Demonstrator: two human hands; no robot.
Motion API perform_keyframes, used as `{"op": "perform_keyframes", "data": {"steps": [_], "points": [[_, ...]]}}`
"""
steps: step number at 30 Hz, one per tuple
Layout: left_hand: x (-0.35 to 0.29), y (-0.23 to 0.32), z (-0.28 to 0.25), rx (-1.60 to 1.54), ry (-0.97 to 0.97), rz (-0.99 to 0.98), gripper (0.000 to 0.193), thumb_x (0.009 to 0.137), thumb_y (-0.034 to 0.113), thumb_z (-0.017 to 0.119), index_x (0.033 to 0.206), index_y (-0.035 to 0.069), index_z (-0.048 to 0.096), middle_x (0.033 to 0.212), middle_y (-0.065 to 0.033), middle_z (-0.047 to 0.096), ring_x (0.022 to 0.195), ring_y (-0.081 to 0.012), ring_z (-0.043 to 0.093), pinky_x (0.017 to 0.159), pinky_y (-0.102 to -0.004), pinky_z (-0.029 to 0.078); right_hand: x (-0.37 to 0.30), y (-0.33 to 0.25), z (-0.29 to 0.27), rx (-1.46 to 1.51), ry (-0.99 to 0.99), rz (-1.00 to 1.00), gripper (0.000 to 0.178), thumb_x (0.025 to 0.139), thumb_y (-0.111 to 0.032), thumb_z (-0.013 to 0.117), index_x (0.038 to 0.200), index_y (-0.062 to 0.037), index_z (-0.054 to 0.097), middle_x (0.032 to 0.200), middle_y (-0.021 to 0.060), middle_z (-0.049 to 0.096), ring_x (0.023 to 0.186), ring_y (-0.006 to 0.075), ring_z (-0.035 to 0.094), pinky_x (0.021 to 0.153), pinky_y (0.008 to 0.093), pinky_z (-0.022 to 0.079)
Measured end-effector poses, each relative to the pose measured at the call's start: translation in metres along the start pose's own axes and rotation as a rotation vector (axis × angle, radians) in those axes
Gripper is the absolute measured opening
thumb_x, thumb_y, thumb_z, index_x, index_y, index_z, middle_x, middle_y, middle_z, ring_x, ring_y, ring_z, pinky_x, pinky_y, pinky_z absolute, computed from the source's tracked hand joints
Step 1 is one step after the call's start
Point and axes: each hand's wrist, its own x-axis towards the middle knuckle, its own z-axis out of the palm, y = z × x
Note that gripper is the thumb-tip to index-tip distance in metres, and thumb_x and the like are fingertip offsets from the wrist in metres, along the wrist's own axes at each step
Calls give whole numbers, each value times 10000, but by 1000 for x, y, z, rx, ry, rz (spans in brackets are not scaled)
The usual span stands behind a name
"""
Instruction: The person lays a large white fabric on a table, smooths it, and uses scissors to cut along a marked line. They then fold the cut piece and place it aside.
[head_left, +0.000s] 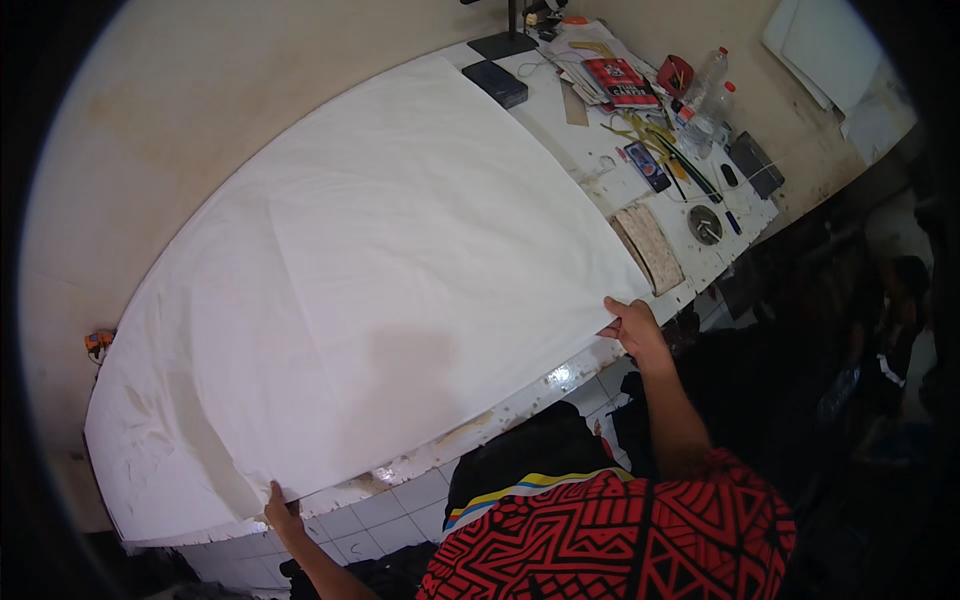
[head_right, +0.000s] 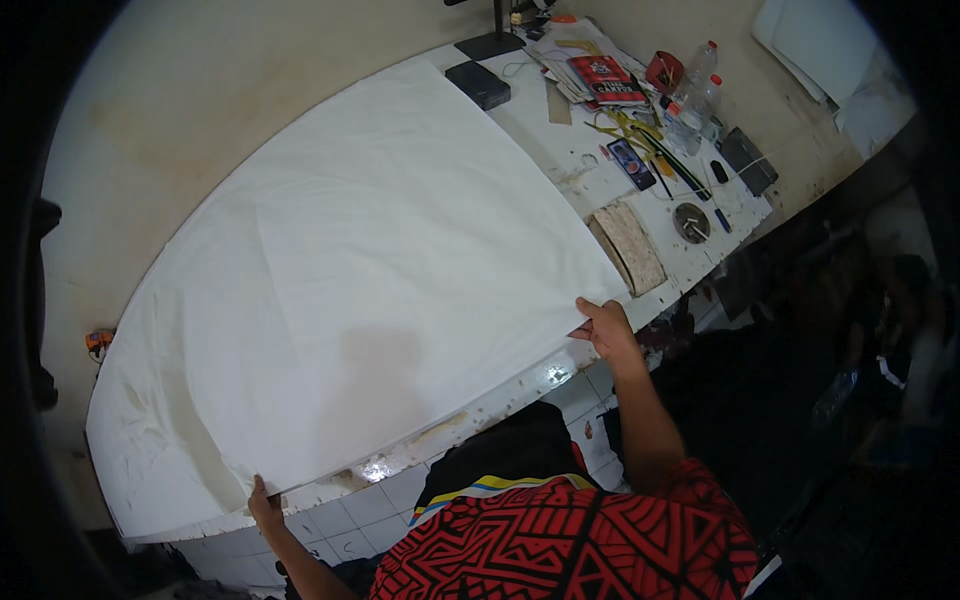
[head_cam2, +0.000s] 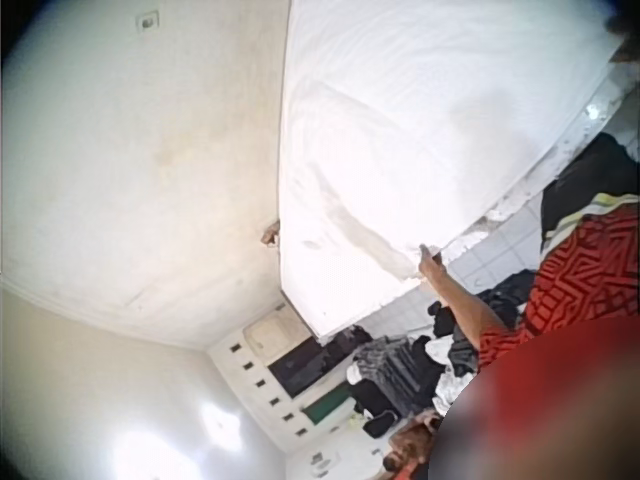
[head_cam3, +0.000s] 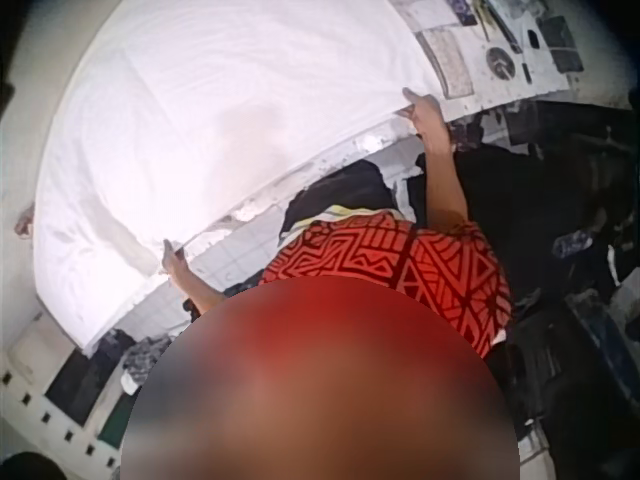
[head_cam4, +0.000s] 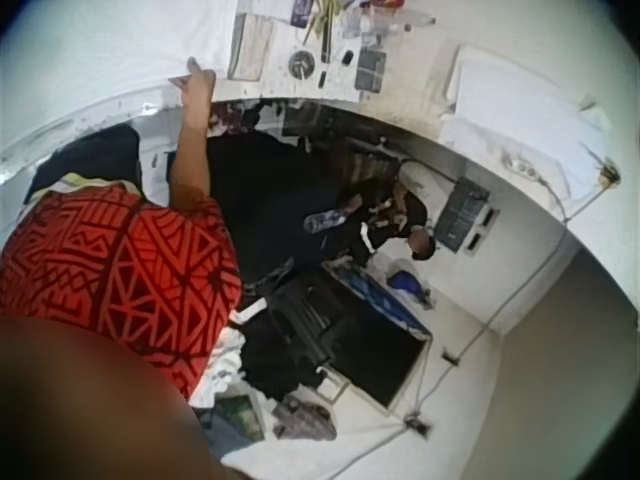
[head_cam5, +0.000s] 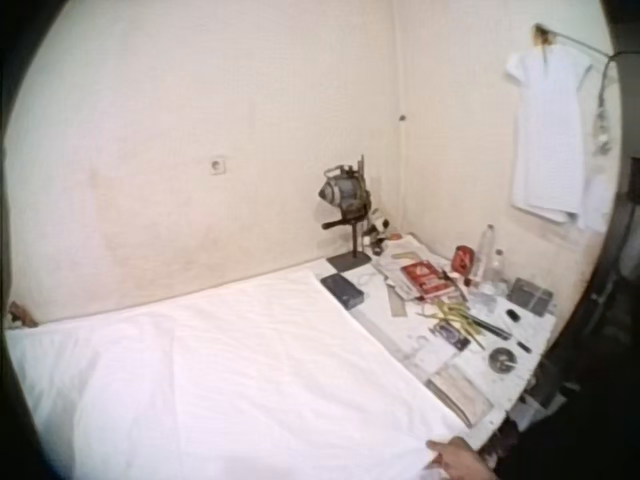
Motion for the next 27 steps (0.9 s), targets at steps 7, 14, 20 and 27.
{"op": "perform_keyframes", "data": {"steps": [7,14,20,27], "points": [[28,-20,13,-220,43,38,345,1058,285,732,1231,-10,693,1120,-102,709,1011,-245,712,841,-381,624,14,-3,-18,12,163,43,390,1044,-191,700,1278,107,604,1106,216,745,927,340,784,811,497,687],[14,42,-12,-35,150,218,476,1061,345,728,1271,-77,665,1158,-143,718,984,-252,717,815,-402,622,1,-14,-19,-71,192,-103,274,1072,-159,657,1202,78,616,1040,189,732,811,290,767,669,417,700],[13,5,-6,68,142,208,405,1061,331,734,1118,-67,696,983,-104,708,811,-211,675,696,-373,575,5,-1,-20,-128,223,-91,255,1078,-148,642,1184,83,614,1033,203,731,801,299,775,636,411,700],[25,-17,-1,94,128,153,373,1041,329,759,1024,-30,659,852,-57,653,589,-125,536,520,-273,447,13,2,-26,-190,276,-73,299,1062,-172,670,1210,83,623,1024,191,736,773,289,773,602,380,684]]}}
